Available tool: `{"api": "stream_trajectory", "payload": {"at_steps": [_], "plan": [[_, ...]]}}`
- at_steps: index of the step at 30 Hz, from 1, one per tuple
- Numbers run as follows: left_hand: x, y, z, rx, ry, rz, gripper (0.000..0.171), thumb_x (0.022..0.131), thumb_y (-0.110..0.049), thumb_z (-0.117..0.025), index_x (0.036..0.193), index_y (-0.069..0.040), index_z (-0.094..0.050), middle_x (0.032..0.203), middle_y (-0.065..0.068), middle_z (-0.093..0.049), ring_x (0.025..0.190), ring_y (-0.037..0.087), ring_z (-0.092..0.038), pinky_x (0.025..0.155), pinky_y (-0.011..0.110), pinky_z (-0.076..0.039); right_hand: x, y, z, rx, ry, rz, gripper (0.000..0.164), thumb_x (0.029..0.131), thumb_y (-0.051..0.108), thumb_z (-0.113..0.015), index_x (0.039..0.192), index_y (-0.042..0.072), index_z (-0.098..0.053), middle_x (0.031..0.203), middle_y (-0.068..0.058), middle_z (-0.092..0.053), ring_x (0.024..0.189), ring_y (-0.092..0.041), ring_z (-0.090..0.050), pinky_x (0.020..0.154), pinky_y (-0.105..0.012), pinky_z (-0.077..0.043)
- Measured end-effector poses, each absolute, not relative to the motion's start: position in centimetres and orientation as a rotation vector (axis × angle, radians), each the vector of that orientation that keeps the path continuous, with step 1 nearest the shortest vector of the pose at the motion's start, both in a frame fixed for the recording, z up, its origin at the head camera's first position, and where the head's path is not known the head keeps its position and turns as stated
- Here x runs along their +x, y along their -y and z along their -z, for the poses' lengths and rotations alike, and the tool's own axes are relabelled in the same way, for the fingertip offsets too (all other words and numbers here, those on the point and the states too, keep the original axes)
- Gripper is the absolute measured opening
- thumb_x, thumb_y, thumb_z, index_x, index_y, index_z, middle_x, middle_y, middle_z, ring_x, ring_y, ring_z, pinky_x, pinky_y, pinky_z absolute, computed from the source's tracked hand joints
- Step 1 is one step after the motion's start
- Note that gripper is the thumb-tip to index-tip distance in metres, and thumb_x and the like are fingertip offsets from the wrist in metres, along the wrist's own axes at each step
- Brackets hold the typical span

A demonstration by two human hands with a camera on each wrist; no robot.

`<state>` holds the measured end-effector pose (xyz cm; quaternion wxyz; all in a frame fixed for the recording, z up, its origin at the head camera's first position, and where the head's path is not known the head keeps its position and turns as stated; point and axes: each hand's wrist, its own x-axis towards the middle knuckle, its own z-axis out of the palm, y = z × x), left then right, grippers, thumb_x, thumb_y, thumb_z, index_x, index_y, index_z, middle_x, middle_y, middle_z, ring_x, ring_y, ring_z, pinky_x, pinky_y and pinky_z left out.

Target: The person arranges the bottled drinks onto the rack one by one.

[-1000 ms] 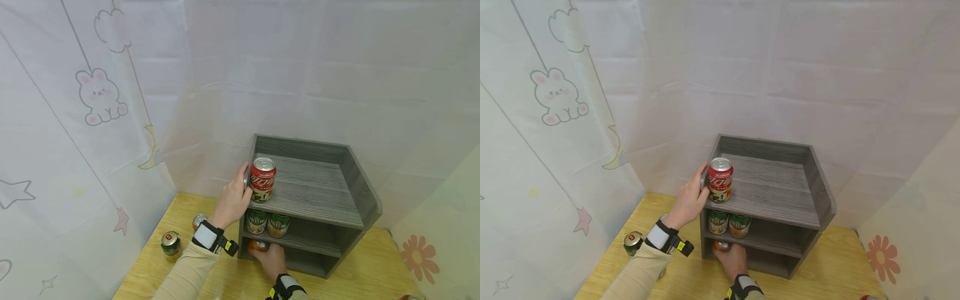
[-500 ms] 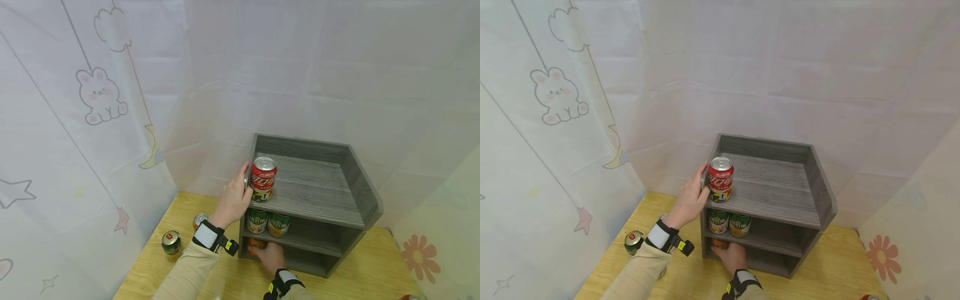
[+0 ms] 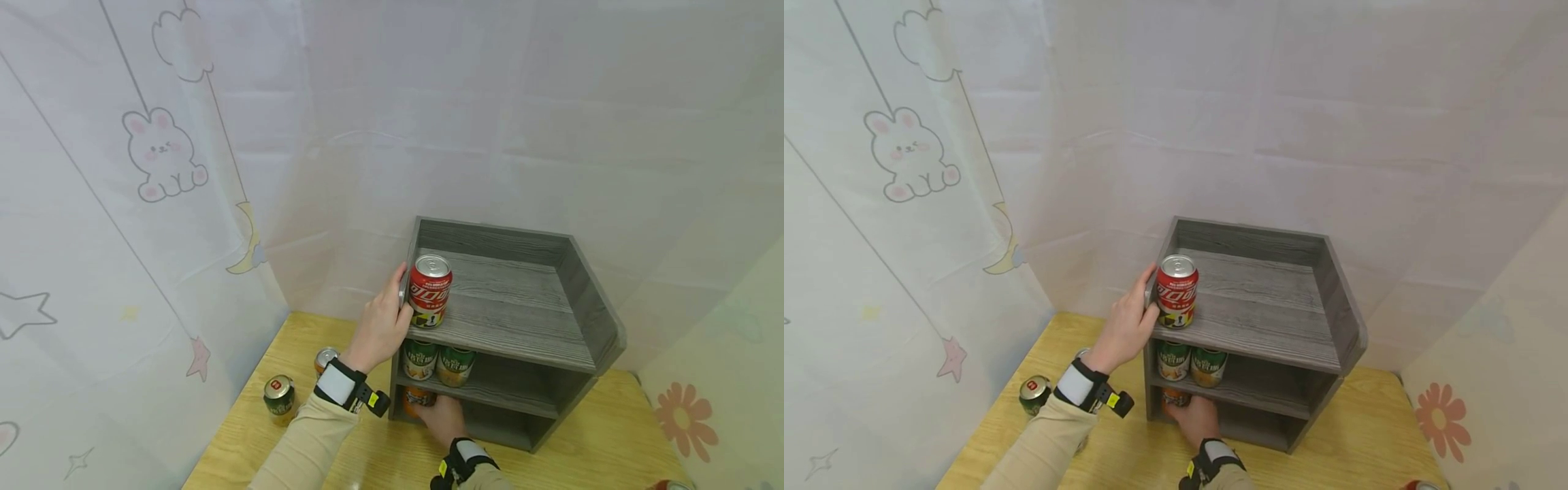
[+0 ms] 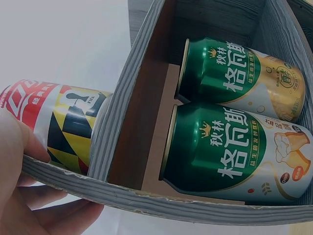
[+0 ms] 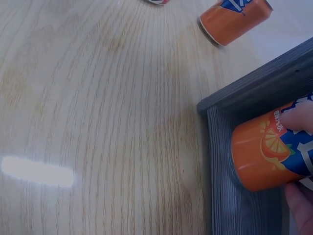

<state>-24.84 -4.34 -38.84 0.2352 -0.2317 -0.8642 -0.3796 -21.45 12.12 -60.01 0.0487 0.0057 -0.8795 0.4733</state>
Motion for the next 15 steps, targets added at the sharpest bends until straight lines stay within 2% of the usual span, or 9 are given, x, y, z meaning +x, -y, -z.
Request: {"api": "stream_trajectory", "payload": {"at_steps": [7, 10, 15], "plan": [[-24.87, 4.30, 38.82, -0.631, 2.372, 1.047, 0.064, 0.099, -0.011, -0.050, 0.160, -0.003, -0.028, 0.149, 0.019, -0.051, 0.080, 0.024, -0.064, 0.069, 0.040, -0.051, -21.55, -11.83, 60.12, -0.026, 2.691, -1.381, 0.052, 0.079, 0.015, -0.087, 0.120, -0.001, -0.060, 0.098, -0.010, -0.068, 0.081, -0.024, -0.066, 0.064, -0.038, -0.052], [-24.83, 4.31, 38.80, -0.623, 2.380, 1.050, 0.065, 0.099, -0.011, -0.050, 0.160, -0.005, -0.028, 0.150, 0.018, -0.049, 0.087, 0.025, -0.066, 0.073, 0.042, -0.053, -21.60, -11.73, 60.12, -0.048, 2.697, -1.383, 0.051, 0.078, 0.015, -0.087, 0.119, -0.002, -0.060, 0.094, -0.008, -0.067, 0.077, -0.022, -0.064, 0.061, -0.037, -0.050], [-24.74, 4.32, 38.75, -0.621, 2.387, 1.052, 0.066, 0.099, -0.011, -0.049, 0.161, -0.007, -0.026, 0.151, 0.018, -0.049, 0.087, 0.025, -0.066, 0.073, 0.041, -0.053, -21.58, -11.66, 60.42, -0.053, 2.683, -1.397, 0.061, 0.078, 0.018, -0.088, 0.127, -0.001, -0.058, 0.107, -0.014, -0.067, 0.091, -0.030, -0.067, 0.070, -0.044, -0.054]]}}
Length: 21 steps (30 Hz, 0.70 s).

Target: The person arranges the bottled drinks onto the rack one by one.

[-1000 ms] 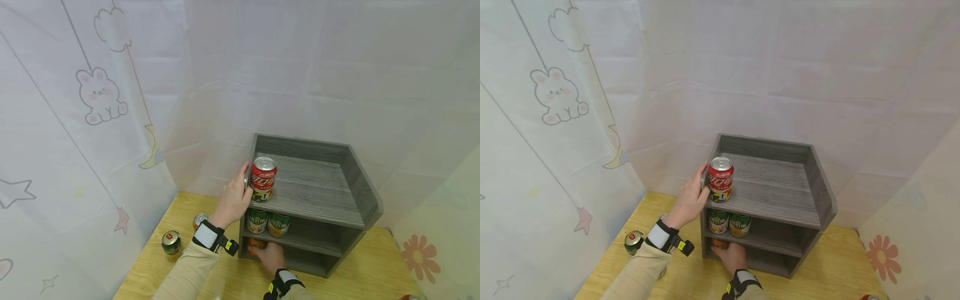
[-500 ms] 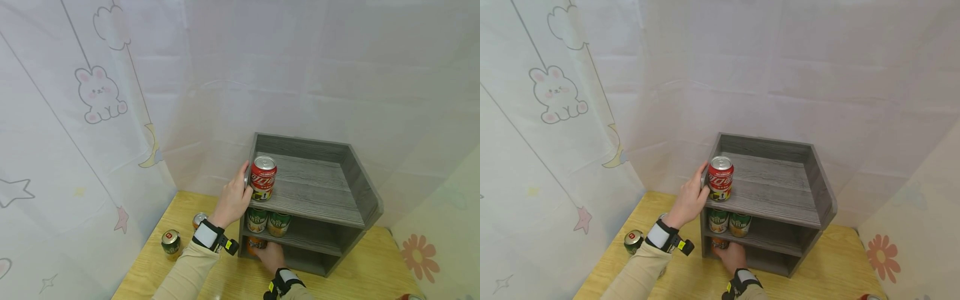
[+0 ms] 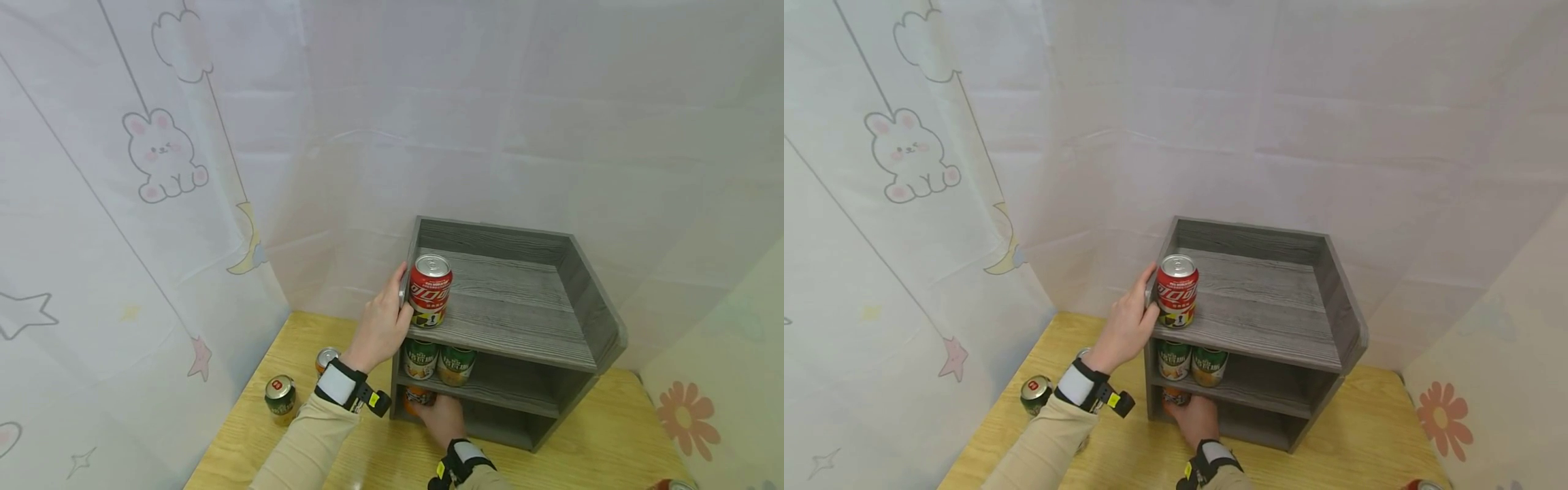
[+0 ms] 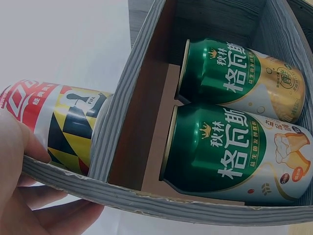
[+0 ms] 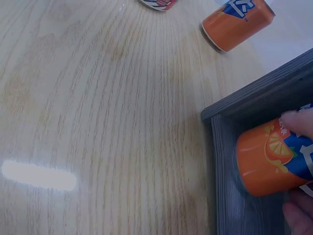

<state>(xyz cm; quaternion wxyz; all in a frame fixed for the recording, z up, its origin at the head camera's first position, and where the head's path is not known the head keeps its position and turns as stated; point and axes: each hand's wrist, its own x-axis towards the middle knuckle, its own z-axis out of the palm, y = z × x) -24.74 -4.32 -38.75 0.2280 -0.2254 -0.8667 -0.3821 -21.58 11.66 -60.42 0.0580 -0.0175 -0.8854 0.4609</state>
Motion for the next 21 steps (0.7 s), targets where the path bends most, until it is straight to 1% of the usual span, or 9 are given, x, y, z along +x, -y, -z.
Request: {"api": "stream_trajectory", "payload": {"at_steps": [3, 6, 9, 12, 13, 16, 18, 20, 21], "plan": [[-24.7, 4.3, 38.8, -0.622, 2.385, 1.059, 0.066, 0.099, -0.011, -0.049, 0.161, -0.007, -0.026, 0.150, 0.019, -0.049, 0.083, 0.024, -0.065, 0.071, 0.041, -0.052, -21.4, -11.9, 60.5, -0.052, 2.685, -1.433, 0.066, 0.077, 0.026, -0.089, 0.128, -0.002, -0.059, 0.112, -0.015, -0.068, 0.099, -0.035, -0.066, 0.078, -0.049, -0.055], [-24.7, 4.3, 38.8, -0.621, 2.388, 1.061, 0.066, 0.099, -0.011, -0.049, 0.161, -0.007, -0.026, 0.150, 0.019, -0.049, 0.088, 0.025, -0.066, 0.073, 0.042, -0.053, -21.3, -12.3, 60.7, -0.051, 2.697, -1.461, 0.070, 0.076, 0.032, -0.089, 0.129, -0.003, -0.058, 0.113, -0.015, -0.068, 0.097, -0.033, -0.067, 0.077, -0.049, -0.055], [-24.8, 4.3, 38.8, -0.623, 2.390, 1.060, 0.066, 0.099, -0.011, -0.049, 0.161, -0.006, -0.026, 0.149, 0.019, -0.050, 0.094, 0.028, -0.067, 0.076, 0.044, -0.054, -21.2, -12.7, 60.9, -0.082, 2.707, -1.480, 0.081, 0.075, 0.038, -0.090, 0.135, -0.003, -0.055, 0.118, -0.016, -0.067, 0.102, -0.033, -0.066, 0.080, -0.048, -0.055], [-24.8, 4.3, 38.7, -0.622, 2.393, 1.060, 0.066, 0.099, -0.011, -0.049, 0.161, -0.006, -0.026, 0.148, 0.019, -0.050, 0.091, 0.028, -0.066, 0.076, 0.045, -0.054, -21.0, -13.2, 60.8, -0.154, 2.723, -1.521, 0.091, 0.075, 0.044, -0.089, 0.138, -0.009, -0.051, 0.124, -0.023, -0.064, 0.106, -0.037, -0.064, 0.082, -0.051, -0.053], [-24.8, 4.3, 38.7, -0.624, 2.394, 1.063, 0.066, 0.099, -0.011, -0.049, 0.161, -0.005, -0.026, 0.148, 0.019, -0.050, 0.090, 0.028, -0.066, 0.075, 0.045, -0.053, -20.9, -13.4, 60.7, -0.187, 2.730, -1.544, 0.093, 0.074, 0.047, -0.089, 0.138, -0.010, -0.052, 0.125, -0.025, -0.063, 0.108, -0.038, -0.063, 0.084, -0.052, -0.053], [-24.7, 4.3, 38.7, -0.622, 2.399, 1.070, 0.067, 0.099, -0.011, -0.049, 0.161, -0.007, -0.025, 0.149, 0.019, -0.050, 0.090, 0.028, -0.066, 0.076, 0.045, -0.053, -20.4, -14.1, 60.5, -0.268, 2.753, -1.576, 0.098, 0.074, 0.052, -0.088, 0.134, -0.017, -0.052, 0.127, -0.033, -0.060, 0.109, -0.045, -0.062, 0.084, -0.055, -0.053], [-24.7, 4.3, 38.6, -0.622, 2.399, 1.075, 0.067, 0.099, -0.010, -0.049, 0.161, -0.007, -0.025, 0.150, 0.019, -0.049, 0.092, 0.027, -0.066, 0.077, 0.045, -0.053, -20.1, -14.5, 60.5, -0.295, 2.756, -1.593, 0.099, 0.075, 0.051, -0.087, 0.134, -0.020, -0.050, 0.130, -0.038, -0.055, 0.112, -0.050, -0.059, 0.085, -0.058, -0.052], [-24.7, 4.3, 38.6, -0.622, 2.396, 1.077, 0.067, 0.099, -0.010, -0.049, 0.161, -0.007, -0.024, 0.150, 0.019, -0.049, 0.088, 0.027, -0.066, 0.076, 0.044, -0.053, -19.8, -15.0, 60.4, -0.314, 2.751, -1.608, 0.101, 0.076, 0.049, -0.087, 0.136, -0.022, -0.046, 0.134, -0.041, -0.050, 0.118, -0.055, -0.053, 0.089, -0.060, -0.050], [-24.7, 4.3, 38.7, -0.625, 2.394, 1.077, 0.067, 0.099, -0.010, -0.049, 0.161, -0.007, -0.024, 0.149, 0.019, -0.050, 0.084, 0.026, -0.065, 0.074, 0.043, -0.053, -19.6, -15.3, 60.3, -0.323, 2.745, -1.625, 0.101, 0.077, 0.048, -0.087, 0.137, -0.021, -0.045, 0.136, -0.041, -0.049, 0.120, -0.056, -0.051, 0.091, -0.060, -0.049]]}}
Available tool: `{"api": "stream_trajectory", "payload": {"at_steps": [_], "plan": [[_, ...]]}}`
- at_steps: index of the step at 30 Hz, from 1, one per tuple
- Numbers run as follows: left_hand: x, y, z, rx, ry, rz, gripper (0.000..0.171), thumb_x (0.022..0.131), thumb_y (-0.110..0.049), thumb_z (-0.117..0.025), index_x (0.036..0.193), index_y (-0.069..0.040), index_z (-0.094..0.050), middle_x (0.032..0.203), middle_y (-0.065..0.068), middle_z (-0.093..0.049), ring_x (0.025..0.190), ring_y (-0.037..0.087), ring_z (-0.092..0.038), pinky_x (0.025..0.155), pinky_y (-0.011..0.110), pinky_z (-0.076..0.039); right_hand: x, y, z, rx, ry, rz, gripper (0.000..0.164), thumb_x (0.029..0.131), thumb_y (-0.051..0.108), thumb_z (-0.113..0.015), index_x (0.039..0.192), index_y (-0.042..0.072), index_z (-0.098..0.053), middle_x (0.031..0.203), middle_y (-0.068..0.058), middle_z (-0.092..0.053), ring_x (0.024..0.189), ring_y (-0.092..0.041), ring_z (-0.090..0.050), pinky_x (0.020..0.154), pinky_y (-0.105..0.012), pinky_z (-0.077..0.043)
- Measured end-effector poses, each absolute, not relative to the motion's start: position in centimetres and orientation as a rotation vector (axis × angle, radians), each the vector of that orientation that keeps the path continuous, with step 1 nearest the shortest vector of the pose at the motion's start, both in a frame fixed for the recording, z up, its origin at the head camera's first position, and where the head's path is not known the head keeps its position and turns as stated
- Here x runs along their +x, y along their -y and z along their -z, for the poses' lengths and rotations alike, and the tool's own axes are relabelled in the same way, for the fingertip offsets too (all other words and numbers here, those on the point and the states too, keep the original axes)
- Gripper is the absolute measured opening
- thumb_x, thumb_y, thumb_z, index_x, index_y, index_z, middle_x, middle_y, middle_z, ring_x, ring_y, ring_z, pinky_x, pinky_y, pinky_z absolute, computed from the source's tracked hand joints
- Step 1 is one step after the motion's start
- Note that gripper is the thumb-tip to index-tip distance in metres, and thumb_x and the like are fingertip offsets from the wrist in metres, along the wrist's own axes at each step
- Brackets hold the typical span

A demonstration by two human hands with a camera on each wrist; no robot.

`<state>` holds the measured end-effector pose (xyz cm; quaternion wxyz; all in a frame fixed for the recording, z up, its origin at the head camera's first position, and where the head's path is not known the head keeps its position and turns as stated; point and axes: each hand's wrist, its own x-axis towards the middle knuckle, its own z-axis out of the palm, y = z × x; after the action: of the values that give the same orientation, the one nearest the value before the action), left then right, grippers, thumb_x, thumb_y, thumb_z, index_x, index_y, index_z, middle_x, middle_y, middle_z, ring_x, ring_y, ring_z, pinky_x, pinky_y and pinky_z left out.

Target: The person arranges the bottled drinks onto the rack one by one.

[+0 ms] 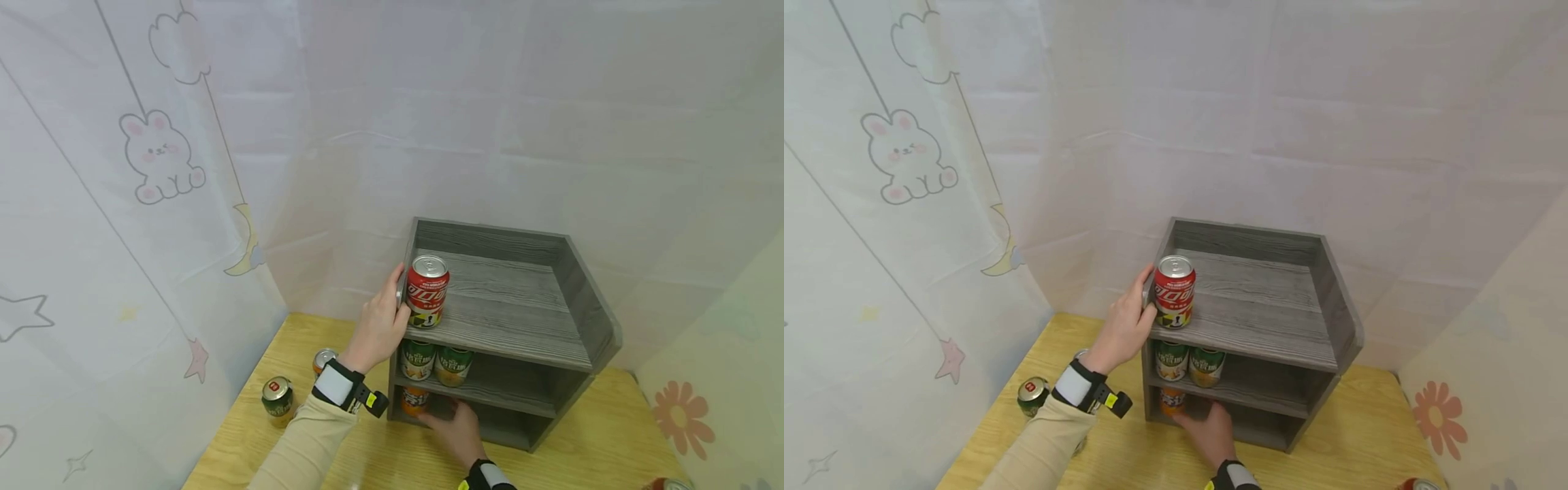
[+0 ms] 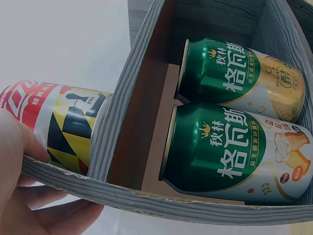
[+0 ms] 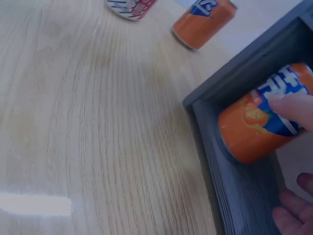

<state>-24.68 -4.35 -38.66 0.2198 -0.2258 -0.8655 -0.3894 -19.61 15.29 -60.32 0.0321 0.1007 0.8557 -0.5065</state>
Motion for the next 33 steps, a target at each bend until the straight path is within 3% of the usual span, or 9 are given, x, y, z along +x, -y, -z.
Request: {"api": "stream_trajectory", "payload": {"at_steps": [5, 14, 21, 26, 30, 33], "plan": [[-24.6, 4.4, 38.7, -0.626, 2.395, 1.065, 0.067, 0.099, -0.010, -0.049, 0.161, -0.005, -0.025, 0.147, 0.020, -0.051, 0.070, 0.022, -0.059, 0.067, 0.039, -0.050, -18.4, -16.9, 60.5, 0.310, -2.607, 1.599, 0.099, 0.078, 0.043, -0.087, 0.144, -0.015, -0.041, 0.143, -0.039, -0.043, 0.127, -0.057, -0.045, 0.095, -0.060, -0.047], [-24.7, 4.6, 38.6, -0.620, 2.384, 1.061, 0.068, 0.098, -0.009, -0.050, 0.161, -0.005, -0.025, 0.146, 0.020, -0.053, 0.075, 0.024, -0.061, 0.069, 0.040, -0.051, -14.8, -20.4, 59.6, 0.224, -2.589, 1.700, 0.091, 0.084, 0.027, -0.085, 0.148, -0.013, -0.034, 0.149, -0.040, -0.033, 0.130, -0.063, -0.037, 0.100, -0.063, -0.042], [-24.8, 4.6, 38.5, -0.620, 2.375, 1.040, 0.067, 0.097, -0.009, -0.049, 0.160, -0.004, -0.026, 0.147, 0.020, -0.052, 0.073, 0.023, -0.059, 0.068, 0.040, -0.050, -12.9, -23.5, 58.1, 0.379, -2.489, 1.733, 0.095, 0.085, 0.032, -0.083, 0.152, -0.009, -0.029, 0.152, -0.040, -0.027, 0.135, -0.060, -0.032, 0.102, -0.065, -0.040], [-24.7, 4.6, 38.4, -0.616, 2.381, 1.047, 0.068, 0.098, -0.010, -0.049, 0.161, -0.005, -0.025, 0.148, 0.020, -0.051, 0.072, 0.022, -0.059, 0.070, 0.040, -0.051, -11.7, -26.7, 56.9, 0.465, -2.425, 1.848, 0.094, 0.088, 0.026, -0.080, 0.154, -0.011, -0.025, 0.155, -0.039, -0.021, 0.136, -0.060, -0.029, 0.107, -0.067, -0.030], [-24.8, 4.7, 38.5, -0.613, 2.381, 1.056, 0.068, 0.098, -0.009, -0.049, 0.161, -0.005, -0.025, 0.147, 0.020, -0.051, 0.067, 0.020, -0.056, 0.068, 0.039, -0.050, -10.9, -29.9, 56.3, 0.571, -2.368, 1.898, 0.104, 0.088, 0.030, -0.080, 0.157, -0.011, -0.014, 0.159, -0.037, -0.012, 0.141, -0.059, -0.021, 0.110, -0.066, -0.024], [-24.8, 4.7, 38.5, -0.610, 2.382, 1.065, 0.068, 0.098, -0.009, -0.049, 0.161, -0.005, -0.025, 0.147, 0.020, -0.051, 0.067, 0.019, -0.056, 0.069, 0.039, -0.050, -10.6, -32.8, 56.7, 0.696, -2.315, 1.910, 0.116, 0.085, 0.041, -0.082, 0.160, -0.006, -0.008, 0.164, -0.031, -0.003, 0.143, -0.058, -0.016, 0.108, -0.068, -0.025]]}}
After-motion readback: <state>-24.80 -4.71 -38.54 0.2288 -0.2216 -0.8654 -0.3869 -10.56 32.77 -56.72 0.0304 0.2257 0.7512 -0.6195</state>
